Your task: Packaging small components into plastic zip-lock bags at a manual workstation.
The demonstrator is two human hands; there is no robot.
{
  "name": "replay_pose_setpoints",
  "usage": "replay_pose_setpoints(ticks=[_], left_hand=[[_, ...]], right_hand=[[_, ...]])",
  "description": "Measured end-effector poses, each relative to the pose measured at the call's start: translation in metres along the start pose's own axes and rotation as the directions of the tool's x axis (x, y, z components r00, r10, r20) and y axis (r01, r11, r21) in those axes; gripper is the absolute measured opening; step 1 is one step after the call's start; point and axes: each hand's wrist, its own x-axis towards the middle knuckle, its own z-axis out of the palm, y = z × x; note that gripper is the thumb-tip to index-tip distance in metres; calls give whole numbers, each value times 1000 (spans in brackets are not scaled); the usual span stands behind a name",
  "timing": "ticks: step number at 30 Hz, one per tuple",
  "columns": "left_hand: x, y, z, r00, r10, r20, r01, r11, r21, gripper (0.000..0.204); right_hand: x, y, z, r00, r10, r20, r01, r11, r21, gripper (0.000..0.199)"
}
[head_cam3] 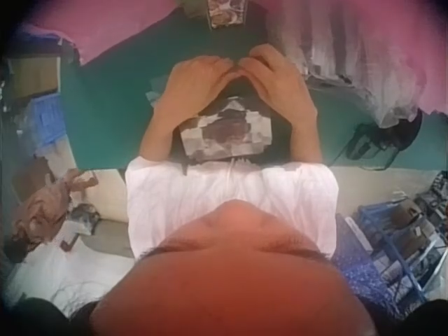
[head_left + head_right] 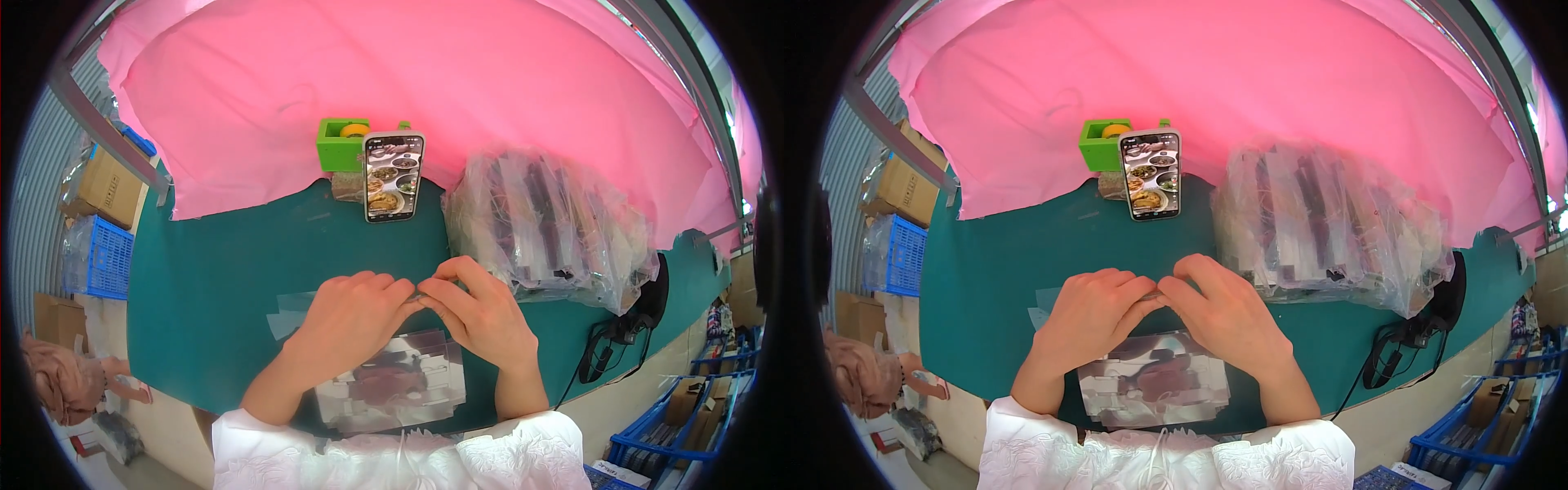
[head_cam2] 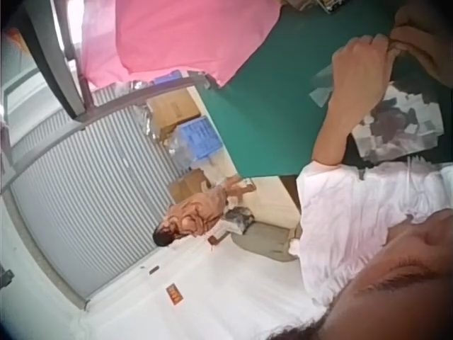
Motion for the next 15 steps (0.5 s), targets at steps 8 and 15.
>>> replay_pose_setpoints(ticks=[8,15], left_hand=[[1,-2,-2,1000,4,-11,-4,1000,6,34],[1,-5,0,998,48,-29,-48,999,11,33]], right_hand=[[0,-2,-8,998,28,59,-27,1000,-13,21],[-2,1,-10,999,12,46,-11,1000,-11,22]])
